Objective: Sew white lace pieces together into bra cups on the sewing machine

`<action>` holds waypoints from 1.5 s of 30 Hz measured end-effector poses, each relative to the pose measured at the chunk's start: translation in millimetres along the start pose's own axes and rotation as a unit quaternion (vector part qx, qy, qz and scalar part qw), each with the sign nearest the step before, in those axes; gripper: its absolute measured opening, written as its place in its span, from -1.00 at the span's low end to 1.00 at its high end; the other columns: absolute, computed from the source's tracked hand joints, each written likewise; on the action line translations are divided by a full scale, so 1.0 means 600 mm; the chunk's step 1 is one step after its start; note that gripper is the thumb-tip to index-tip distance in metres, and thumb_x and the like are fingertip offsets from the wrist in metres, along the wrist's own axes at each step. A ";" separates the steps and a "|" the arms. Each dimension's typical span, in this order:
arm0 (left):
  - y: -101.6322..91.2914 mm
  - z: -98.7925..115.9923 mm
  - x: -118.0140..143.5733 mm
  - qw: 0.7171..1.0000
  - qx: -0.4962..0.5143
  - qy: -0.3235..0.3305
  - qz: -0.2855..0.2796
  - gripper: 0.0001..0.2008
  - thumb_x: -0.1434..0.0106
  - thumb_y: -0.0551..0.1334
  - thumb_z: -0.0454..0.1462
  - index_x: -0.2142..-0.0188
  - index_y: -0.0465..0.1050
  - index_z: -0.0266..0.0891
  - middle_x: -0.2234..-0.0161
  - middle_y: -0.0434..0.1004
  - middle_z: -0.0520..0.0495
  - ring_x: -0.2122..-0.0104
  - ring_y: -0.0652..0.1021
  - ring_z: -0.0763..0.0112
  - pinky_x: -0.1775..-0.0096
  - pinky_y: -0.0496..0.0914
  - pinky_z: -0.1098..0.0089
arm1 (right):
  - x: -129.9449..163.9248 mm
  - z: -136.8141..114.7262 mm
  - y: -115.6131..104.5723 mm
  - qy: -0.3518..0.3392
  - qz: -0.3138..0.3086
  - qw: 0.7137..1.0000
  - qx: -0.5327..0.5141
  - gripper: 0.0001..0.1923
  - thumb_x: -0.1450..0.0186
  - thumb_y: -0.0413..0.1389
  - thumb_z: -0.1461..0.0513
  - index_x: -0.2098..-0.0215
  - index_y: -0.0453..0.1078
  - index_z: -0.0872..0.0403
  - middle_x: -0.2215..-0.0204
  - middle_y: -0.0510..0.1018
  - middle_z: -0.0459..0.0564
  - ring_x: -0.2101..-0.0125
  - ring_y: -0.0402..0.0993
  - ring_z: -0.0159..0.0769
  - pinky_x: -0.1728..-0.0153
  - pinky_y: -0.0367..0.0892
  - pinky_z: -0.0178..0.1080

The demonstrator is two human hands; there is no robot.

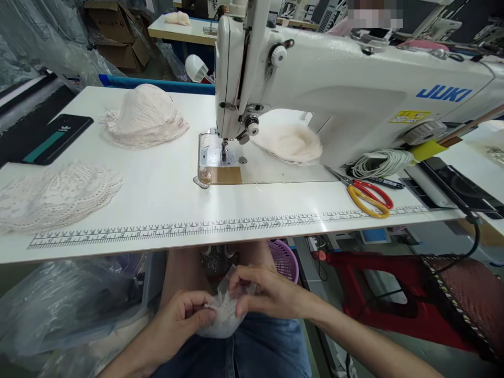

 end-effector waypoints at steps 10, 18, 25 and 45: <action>0.002 -0.003 0.007 0.998 0.002 -0.018 -0.061 -0.59 -0.15 0.25 -0.02 0.16 0.55 -0.27 0.38 0.54 -0.05 0.35 0.43 0.34 0.30 0.25 0.47 | 0.002 0.005 0.004 0.017 -0.023 0.998 0.056 -0.75 -0.20 0.19 0.11 0.24 0.35 0.08 0.39 0.46 -0.10 0.33 0.37 -0.35 0.34 0.22 -0.36; -0.007 0.000 0.019 0.996 -0.068 -0.021 -0.057 -0.61 -0.17 0.21 0.01 0.25 0.58 -0.26 0.43 0.52 -0.03 0.39 0.41 0.35 0.32 0.25 0.47 | -0.021 -0.011 0.024 -0.089 -0.109 0.989 0.043 -0.38 -0.05 0.30 0.15 -0.04 0.24 0.04 0.26 0.49 -0.06 0.23 0.41 -0.30 0.08 0.15 -0.25; -0.026 -0.004 0.027 0.994 -0.101 -0.023 -0.027 -0.68 -0.21 0.18 -0.05 0.38 0.53 -0.26 0.45 0.48 0.02 0.42 0.39 0.41 0.36 0.23 0.52 | -0.021 0.019 0.032 -0.036 -0.083 0.994 -0.054 -0.80 -0.16 0.23 0.16 0.36 0.37 0.11 0.55 0.38 -0.23 0.50 0.32 -0.50 0.42 0.17 -0.45; -0.016 -0.013 0.012 0.993 -0.096 -0.069 -0.001 -0.67 -0.07 0.28 -0.07 0.43 0.54 -0.36 0.54 0.41 0.01 0.50 0.30 0.46 0.44 0.14 0.51 | -0.030 0.024 0.043 -0.077 -0.060 0.985 -0.140 -0.73 -0.23 0.15 0.11 0.37 0.47 0.20 0.57 0.45 -0.12 0.54 0.35 -0.49 0.49 0.21 -0.47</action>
Point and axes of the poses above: each hand's wrist, its own x-axis away from the middle knuckle, its own y-axis out of the palm, z = x × y, the point moved 6 cm from there along -x, towards the middle knuckle
